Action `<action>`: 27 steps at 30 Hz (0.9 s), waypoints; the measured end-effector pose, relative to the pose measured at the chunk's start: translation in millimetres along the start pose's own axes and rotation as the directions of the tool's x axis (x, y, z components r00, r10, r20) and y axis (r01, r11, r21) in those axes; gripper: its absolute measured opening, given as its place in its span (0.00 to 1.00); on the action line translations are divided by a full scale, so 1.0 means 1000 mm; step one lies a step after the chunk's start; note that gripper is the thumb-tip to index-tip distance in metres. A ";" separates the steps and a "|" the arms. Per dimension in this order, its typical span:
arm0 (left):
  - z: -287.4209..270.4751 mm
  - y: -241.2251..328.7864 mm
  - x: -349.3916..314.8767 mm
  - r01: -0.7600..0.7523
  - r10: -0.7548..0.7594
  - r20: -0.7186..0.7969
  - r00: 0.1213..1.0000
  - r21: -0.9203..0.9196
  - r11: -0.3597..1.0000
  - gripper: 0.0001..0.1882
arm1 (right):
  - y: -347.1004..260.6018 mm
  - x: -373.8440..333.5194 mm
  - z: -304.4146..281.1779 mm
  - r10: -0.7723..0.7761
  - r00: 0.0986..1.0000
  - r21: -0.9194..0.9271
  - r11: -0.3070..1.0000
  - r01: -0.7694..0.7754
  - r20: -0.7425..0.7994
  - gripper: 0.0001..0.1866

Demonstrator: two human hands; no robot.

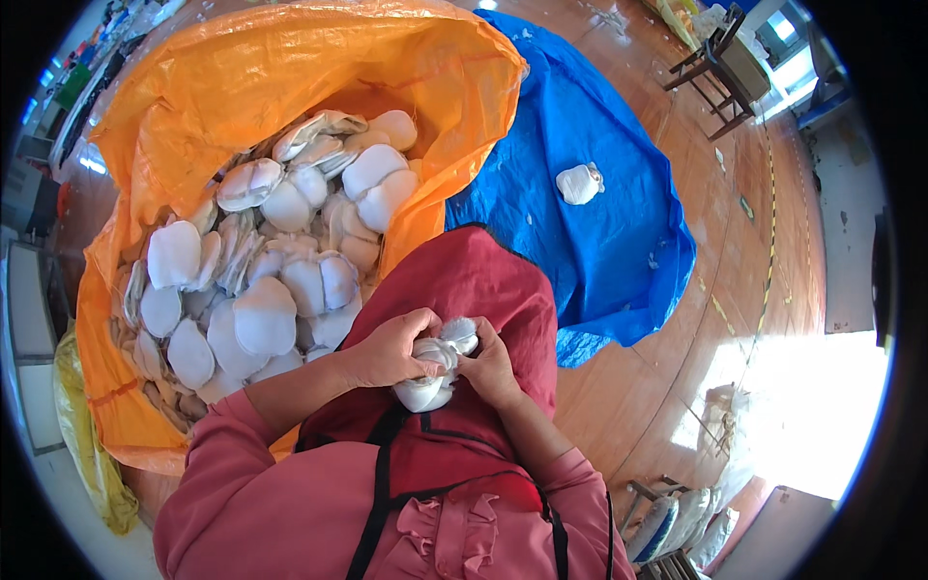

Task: The person sits on the floor and repeatedly picks white fabric pieces from a large orange bag. They insert a small stuffed toy into each fabric piece, then fold and tie the opening to enclose the toy. The finished items are placed on a blue tarp beside the bag.

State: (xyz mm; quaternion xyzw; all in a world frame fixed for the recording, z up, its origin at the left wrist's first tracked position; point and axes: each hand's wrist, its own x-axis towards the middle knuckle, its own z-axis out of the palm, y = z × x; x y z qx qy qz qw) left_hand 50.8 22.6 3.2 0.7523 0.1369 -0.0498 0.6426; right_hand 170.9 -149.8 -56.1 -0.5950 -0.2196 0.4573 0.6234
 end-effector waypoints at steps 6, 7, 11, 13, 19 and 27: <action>0.007 -0.001 -0.006 0.001 0.002 -0.025 1.000 0.097 0.995 0.25 | -0.005 -0.009 -0.004 0.034 0.993 0.033 0.999 -0.039 0.116 0.24; 0.006 -0.003 -0.006 -0.012 0.014 -0.029 0.999 0.085 0.996 0.24 | -0.008 -0.010 -0.007 0.023 0.987 0.030 0.999 -0.028 0.162 0.24; 0.008 -0.007 -0.006 -0.048 0.051 -0.044 0.998 0.076 0.996 0.23 | -0.001 -0.009 -0.019 0.017 0.954 0.194 0.978 -0.079 0.300 0.27; 0.011 -0.007 -0.007 -0.052 0.057 -0.052 0.997 0.091 0.994 0.22 | 0.009 -0.005 -0.023 0.060 0.953 0.216 0.968 -0.128 0.295 0.27; 0.019 -0.016 -0.011 -0.067 0.083 -0.134 0.987 0.116 0.991 0.20 | -0.009 0.006 -0.011 0.098 0.948 0.111 0.984 -0.137 0.302 0.23; 0.030 -0.012 -0.010 -0.037 0.107 -0.320 0.941 0.215 0.976 0.18 | -0.007 0.007 -0.003 0.090 0.980 0.004 0.996 -0.092 0.177 0.13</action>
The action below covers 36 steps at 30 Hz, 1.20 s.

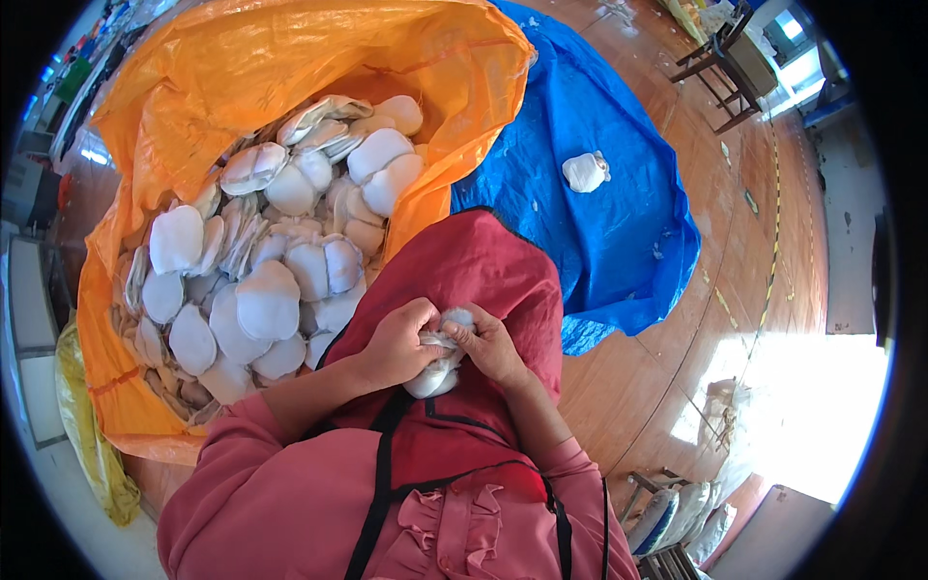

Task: The person sits on the floor and repeatedly picks white fabric pieces from a large orange bag. They insert a small stuffed toy into each fabric piece, then fold and tie the opening to enclose the toy. The finished items are placed on a blue tarp beside the bag.

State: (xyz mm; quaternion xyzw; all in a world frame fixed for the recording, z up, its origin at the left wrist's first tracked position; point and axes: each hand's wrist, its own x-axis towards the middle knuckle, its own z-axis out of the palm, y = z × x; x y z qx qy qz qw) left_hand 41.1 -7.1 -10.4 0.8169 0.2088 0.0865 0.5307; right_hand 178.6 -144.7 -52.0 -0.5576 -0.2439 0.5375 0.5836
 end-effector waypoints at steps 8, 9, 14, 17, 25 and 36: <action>0.006 -0.009 0.004 -0.016 0.017 -0.086 0.996 0.012 1.000 0.19 | 0.013 0.006 0.013 -0.139 0.978 0.047 0.988 0.148 -0.152 0.08; 0.008 -0.009 0.004 -0.030 0.032 -0.103 0.994 0.015 0.999 0.20 | 0.014 0.006 0.015 -0.150 0.974 0.028 0.987 0.156 -0.167 0.08; 0.018 0.007 -0.006 -0.134 0.152 -0.174 0.973 0.112 0.985 0.19 | 0.004 0.002 0.026 -0.052 0.970 0.189 0.977 0.099 -0.239 0.05; 0.020 0.015 -0.014 -0.220 0.249 -0.149 0.957 0.185 0.958 0.19 | 0.006 -0.001 0.028 0.000 0.970 0.276 0.959 0.069 -0.244 0.05; 0.018 0.027 -0.024 -0.140 0.156 -0.079 0.985 0.178 0.974 0.23 | 0.018 0.000 0.026 0.111 0.965 0.405 0.914 -0.006 -0.236 0.03; -0.010 0.015 -0.009 0.138 -0.136 0.103 0.985 -0.014 0.990 0.21 | 0.006 0.004 0.027 0.046 0.964 0.292 0.956 0.033 -0.261 0.06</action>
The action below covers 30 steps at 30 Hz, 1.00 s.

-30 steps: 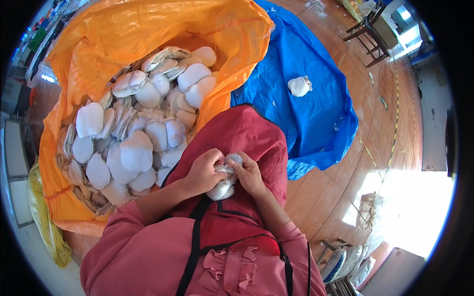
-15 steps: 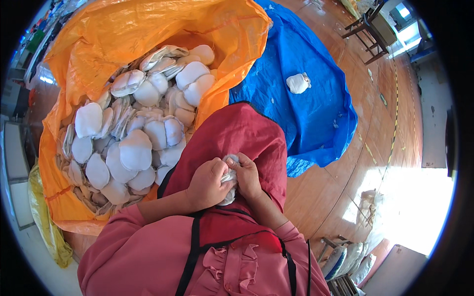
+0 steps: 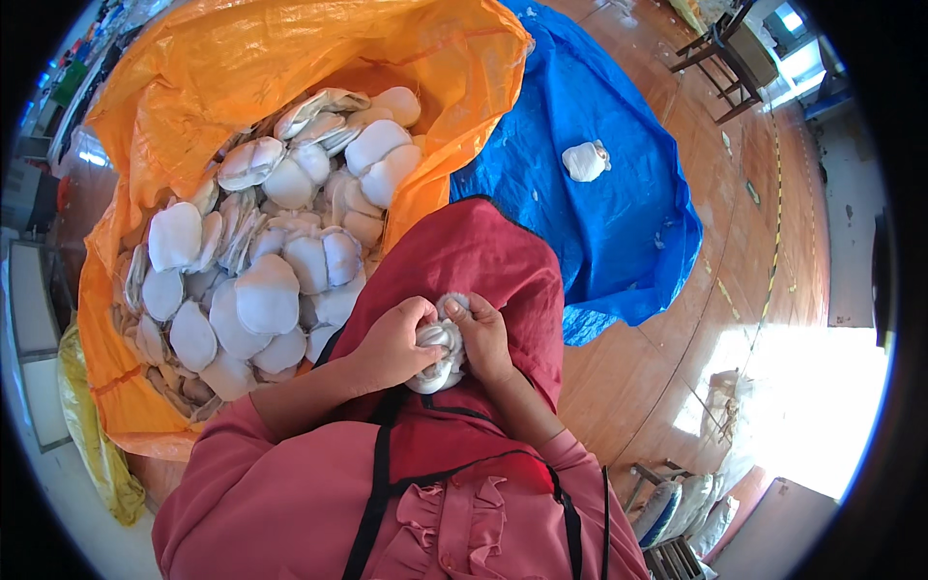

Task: The person sits on the floor and repeatedly picks white fabric pieces from a large orange bag. They insert a small stuffed toy into each fabric piece, then fold and tie the opening to enclose the toy. The finished items are placed on a blue tarp beside the bag.

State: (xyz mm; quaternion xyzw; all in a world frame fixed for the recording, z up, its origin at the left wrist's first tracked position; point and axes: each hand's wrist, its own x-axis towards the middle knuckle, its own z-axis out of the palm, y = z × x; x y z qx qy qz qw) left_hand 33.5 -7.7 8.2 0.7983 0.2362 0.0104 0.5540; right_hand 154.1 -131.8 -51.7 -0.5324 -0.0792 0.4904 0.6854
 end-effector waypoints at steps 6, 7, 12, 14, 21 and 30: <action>-0.004 0.000 0.004 0.080 -0.080 -0.013 0.997 -0.021 0.997 0.17 | -0.003 0.003 -0.029 0.070 0.956 -0.041 0.997 -0.061 0.286 0.11; -0.005 -0.002 0.004 0.070 -0.071 -0.017 0.997 -0.028 0.997 0.17 | -0.003 0.003 -0.032 0.078 0.943 -0.065 0.996 -0.061 0.323 0.13; -0.005 -0.012 0.007 0.034 -0.034 -0.007 0.999 -0.034 0.999 0.17 | -0.017 0.003 -0.032 0.160 0.907 -0.104 0.986 -0.130 0.390 0.21; -0.006 -0.013 0.008 0.010 -0.009 0.008 1.000 -0.016 1.000 0.17 | -0.018 0.003 -0.033 0.172 0.894 -0.090 0.985 -0.148 0.413 0.22; -0.013 -0.009 0.007 -0.026 0.030 0.090 0.995 -0.039 0.999 0.15 | -0.020 -0.001 -0.032 0.124 0.916 -0.241 0.970 -0.030 0.382 0.21; -0.036 -0.018 0.019 0.106 -0.059 0.313 0.948 -0.136 0.985 0.14 | -0.009 -0.008 -0.017 0.035 0.975 -0.409 0.910 0.058 0.217 0.21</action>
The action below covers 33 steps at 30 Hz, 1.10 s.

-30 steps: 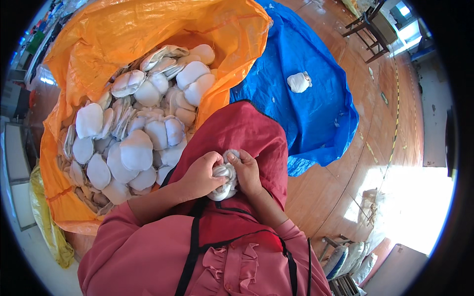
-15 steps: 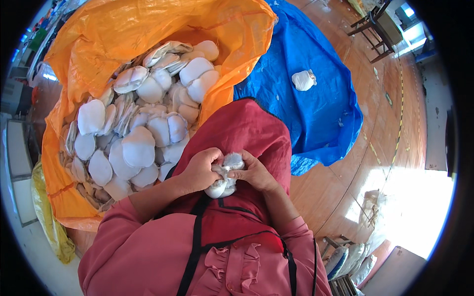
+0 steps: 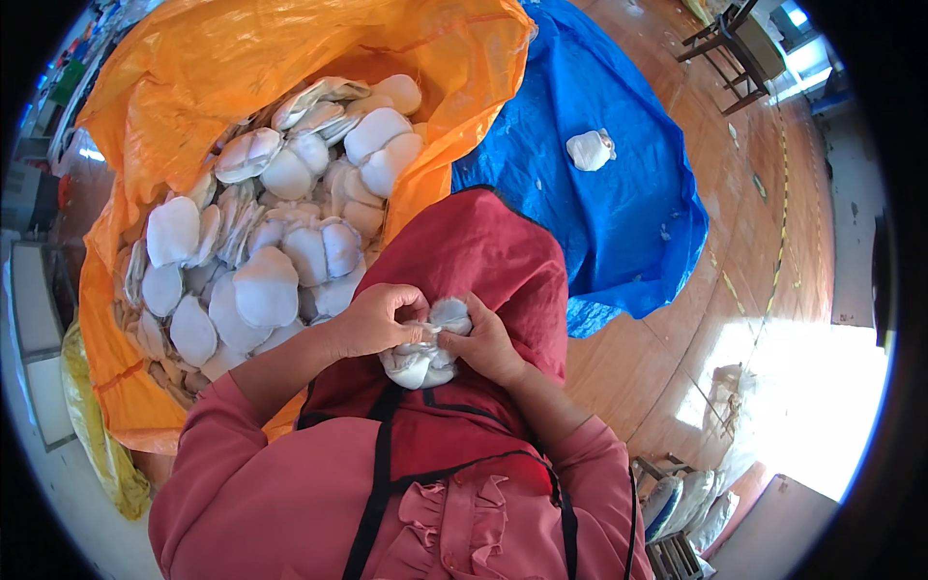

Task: The person sits on the floor and repeatedly picks white fabric pieces from a large orange bag. They insert a small stuffed toy into each fabric piece, then fold and tie the opening to enclose the toy. The finished items are placed on a blue tarp beside the bag.

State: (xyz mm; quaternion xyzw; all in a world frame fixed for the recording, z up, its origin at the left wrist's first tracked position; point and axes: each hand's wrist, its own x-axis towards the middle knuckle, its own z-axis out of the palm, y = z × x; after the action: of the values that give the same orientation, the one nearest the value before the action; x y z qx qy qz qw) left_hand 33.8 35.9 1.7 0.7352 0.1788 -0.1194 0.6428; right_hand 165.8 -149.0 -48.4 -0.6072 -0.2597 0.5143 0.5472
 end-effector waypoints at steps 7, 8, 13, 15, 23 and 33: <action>0.020 -0.004 -0.009 -0.126 0.160 -0.160 0.974 0.207 0.970 0.14 | 0.012 0.000 0.007 -0.023 0.999 0.013 1.000 0.023 -0.033 0.19; 0.023 -0.008 -0.009 -0.176 0.215 -0.167 0.962 0.221 0.959 0.15 | 0.014 0.001 0.006 -0.031 0.999 0.028 0.999 0.032 -0.024 0.19; 0.028 -0.013 -0.012 -0.190 0.224 -0.149 0.963 0.213 0.958 0.16 | 0.009 0.001 -0.007 0.048 0.987 0.140 0.988 -0.070 0.154 0.20; 0.029 -0.016 -0.012 -0.204 0.235 -0.168 0.957 0.181 0.962 0.16 | 0.004 0.002 -0.009 0.031 0.978 0.219 0.973 -0.077 0.208 0.20; 0.039 -0.012 -0.012 -0.293 0.367 -0.234 0.900 0.299 0.908 0.15 | 0.023 0.013 0.006 0.091 0.982 0.428 0.890 -0.155 0.167 0.11; 0.053 0.009 -0.029 -0.328 0.456 -0.272 0.847 0.406 0.853 0.17 | 0.010 0.001 0.021 0.151 0.988 0.526 0.839 -0.141 0.024 0.07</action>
State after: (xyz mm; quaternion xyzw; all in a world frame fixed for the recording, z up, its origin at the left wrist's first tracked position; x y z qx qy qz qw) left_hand 13.8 -20.6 13.9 0.8661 0.1128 0.1234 0.4711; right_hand 144.9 -142.4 -55.8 -0.4572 -0.0568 0.6001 0.6539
